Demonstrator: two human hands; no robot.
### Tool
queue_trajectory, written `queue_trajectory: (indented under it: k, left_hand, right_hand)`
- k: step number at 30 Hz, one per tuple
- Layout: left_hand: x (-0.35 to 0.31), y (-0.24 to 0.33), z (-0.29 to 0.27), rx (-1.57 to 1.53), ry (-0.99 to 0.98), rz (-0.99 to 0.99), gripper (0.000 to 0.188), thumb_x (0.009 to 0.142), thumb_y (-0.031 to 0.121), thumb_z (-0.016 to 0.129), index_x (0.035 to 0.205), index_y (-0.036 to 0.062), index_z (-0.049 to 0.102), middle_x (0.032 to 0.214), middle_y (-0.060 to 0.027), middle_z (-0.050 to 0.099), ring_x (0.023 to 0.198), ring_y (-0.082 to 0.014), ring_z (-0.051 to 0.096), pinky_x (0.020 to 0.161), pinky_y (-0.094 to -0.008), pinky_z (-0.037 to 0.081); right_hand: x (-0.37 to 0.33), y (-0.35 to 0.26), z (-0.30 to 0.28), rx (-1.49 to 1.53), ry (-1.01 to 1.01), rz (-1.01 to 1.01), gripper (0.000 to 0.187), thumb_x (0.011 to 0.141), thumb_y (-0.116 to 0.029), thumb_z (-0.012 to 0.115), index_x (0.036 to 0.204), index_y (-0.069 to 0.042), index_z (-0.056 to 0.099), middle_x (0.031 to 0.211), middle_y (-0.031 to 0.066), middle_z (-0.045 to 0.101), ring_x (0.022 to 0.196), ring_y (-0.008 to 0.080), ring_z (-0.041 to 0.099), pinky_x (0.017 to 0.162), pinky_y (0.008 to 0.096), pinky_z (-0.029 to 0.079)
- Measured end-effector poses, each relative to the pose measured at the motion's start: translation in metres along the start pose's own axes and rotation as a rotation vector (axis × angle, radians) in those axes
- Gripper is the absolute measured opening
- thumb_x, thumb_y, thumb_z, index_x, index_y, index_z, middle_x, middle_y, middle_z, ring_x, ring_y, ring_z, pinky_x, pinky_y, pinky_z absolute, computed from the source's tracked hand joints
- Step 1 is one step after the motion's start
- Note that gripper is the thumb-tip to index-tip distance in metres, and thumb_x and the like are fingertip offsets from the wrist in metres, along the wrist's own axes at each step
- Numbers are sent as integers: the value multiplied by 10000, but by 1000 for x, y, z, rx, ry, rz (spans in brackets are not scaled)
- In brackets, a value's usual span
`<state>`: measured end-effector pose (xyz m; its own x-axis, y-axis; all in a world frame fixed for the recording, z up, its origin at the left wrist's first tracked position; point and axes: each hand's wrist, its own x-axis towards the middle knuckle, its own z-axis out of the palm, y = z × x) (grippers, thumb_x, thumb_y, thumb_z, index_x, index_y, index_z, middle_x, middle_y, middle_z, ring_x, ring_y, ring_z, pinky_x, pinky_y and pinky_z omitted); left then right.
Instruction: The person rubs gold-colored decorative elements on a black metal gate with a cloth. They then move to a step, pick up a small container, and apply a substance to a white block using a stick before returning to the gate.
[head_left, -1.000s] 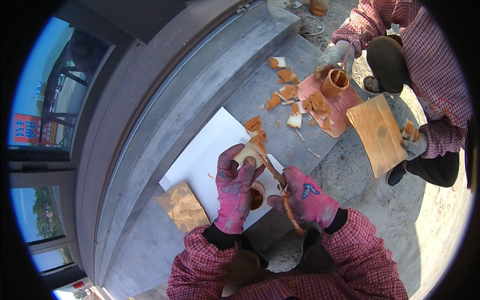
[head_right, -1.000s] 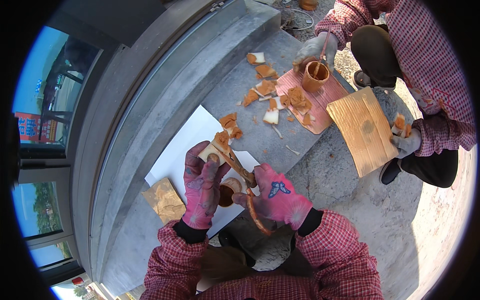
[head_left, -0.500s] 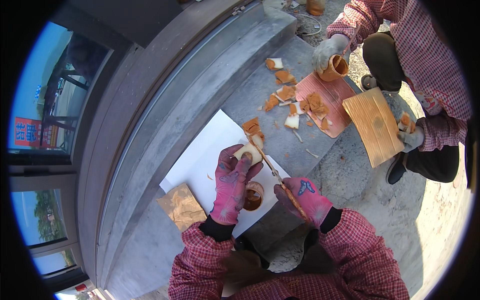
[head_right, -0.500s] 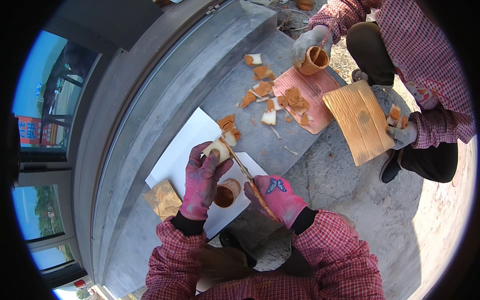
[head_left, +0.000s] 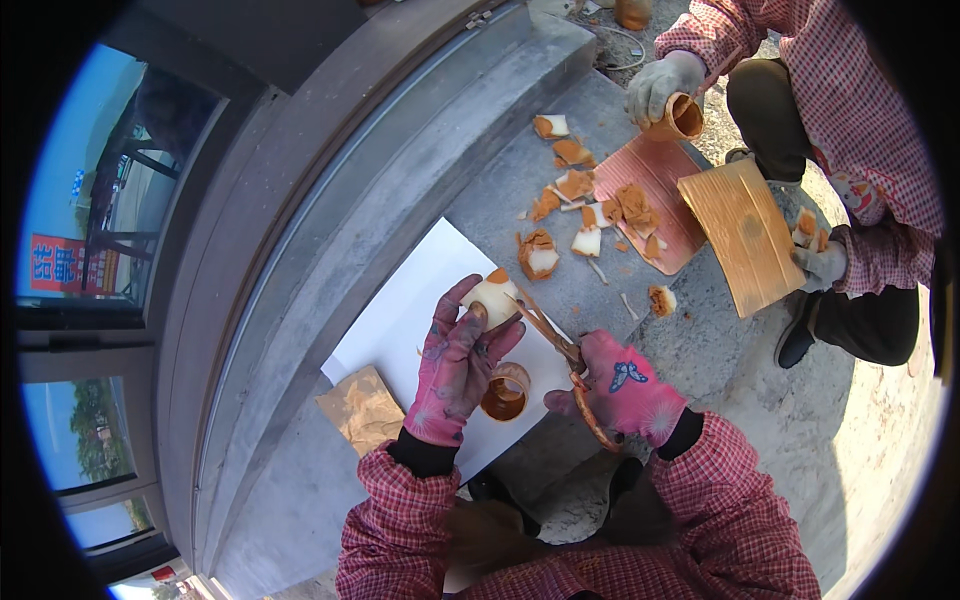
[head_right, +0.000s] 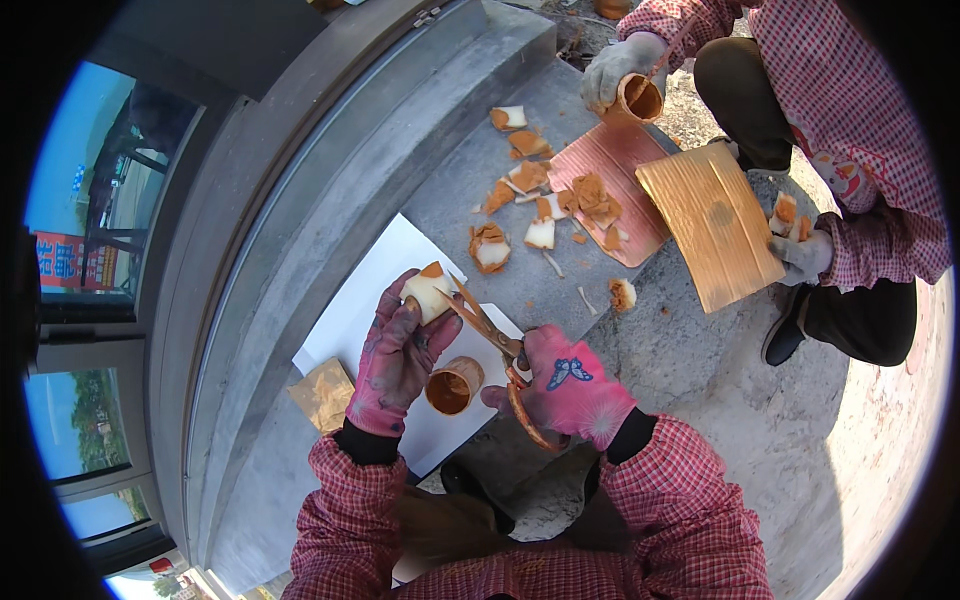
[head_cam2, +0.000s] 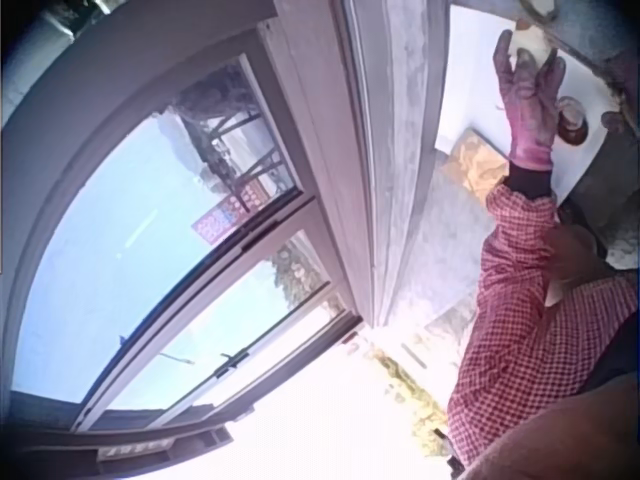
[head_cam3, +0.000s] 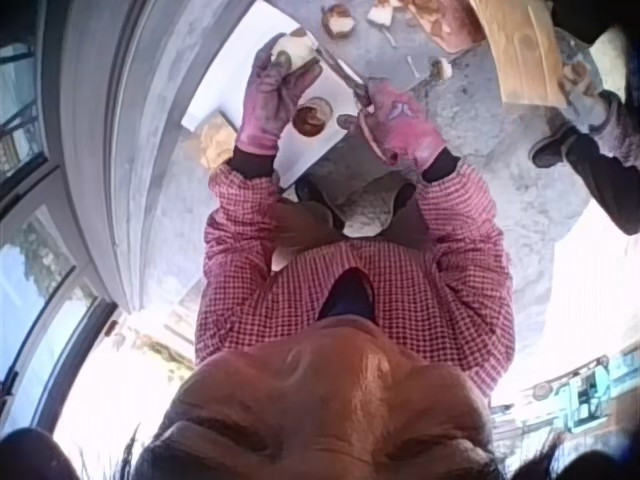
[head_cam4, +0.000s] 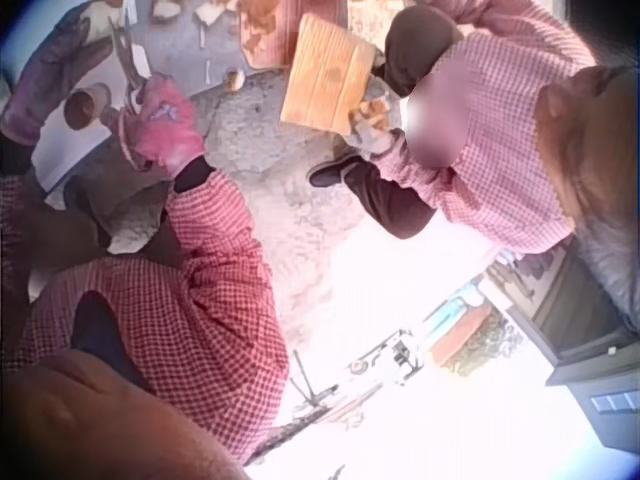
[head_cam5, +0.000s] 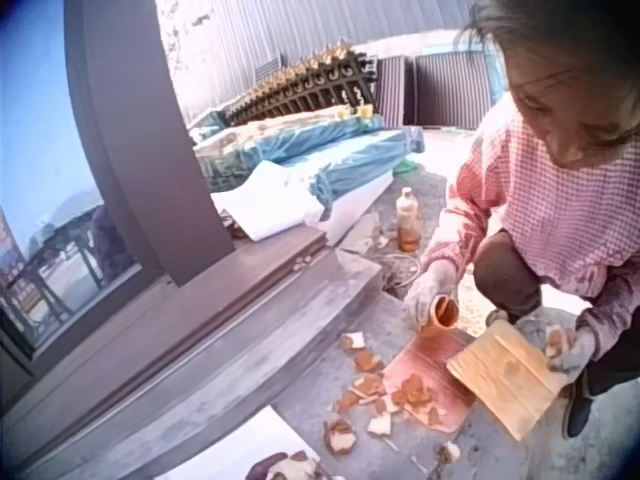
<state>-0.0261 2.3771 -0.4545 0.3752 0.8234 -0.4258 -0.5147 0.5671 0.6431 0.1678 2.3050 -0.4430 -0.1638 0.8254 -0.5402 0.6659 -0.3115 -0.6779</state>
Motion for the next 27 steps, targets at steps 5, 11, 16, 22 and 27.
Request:
queue_trajectory:
  k: [5,11,16,22,27]
  left_hand:
    - [-4,-5,2,73,-27,-6,456,872,102,561,1287,51,378,1141,-157,558,1027,-279,592,899,-381,513]
    - [-9,-4,11,130,1,-28,414,878,48,521,1274,50,401,1039,-72,548,991,-209,586,908,-376,507]
    - [-7,-5,8,99,4,-5,430,874,114,565,1267,41,408,1148,-140,550,1048,-285,577,893,-370,518]
    - [-6,3,9,43,18,-50,402,891,124,534,1260,31,407,1165,-165,530,1044,-323,573,875,-380,526]
    - [-7,5,-2,-89,-15,-123,419,884,184,547,1244,18,413,1123,-175,538,1008,-315,580,826,-378,543]
  right_hand:
    - [-1,-2,5,70,76,-5,577,711,-440,731,950,30,496,971,194,508,861,353,566,729,406,465]
    - [-3,0,6,37,133,-1,559,753,-504,657,915,17,539,951,191,540,843,343,584,720,401,467]
    - [-2,-6,11,213,98,95,398,805,-392,661,761,-11,556,700,101,540,609,216,571,541,337,432]
    - [7,4,10,256,77,130,421,799,-414,658,828,-10,546,795,136,541,694,250,582,590,358,448]
    - [0,4,4,43,142,-45,537,724,-426,721,941,19,512,996,195,494,869,347,562,699,400,460]
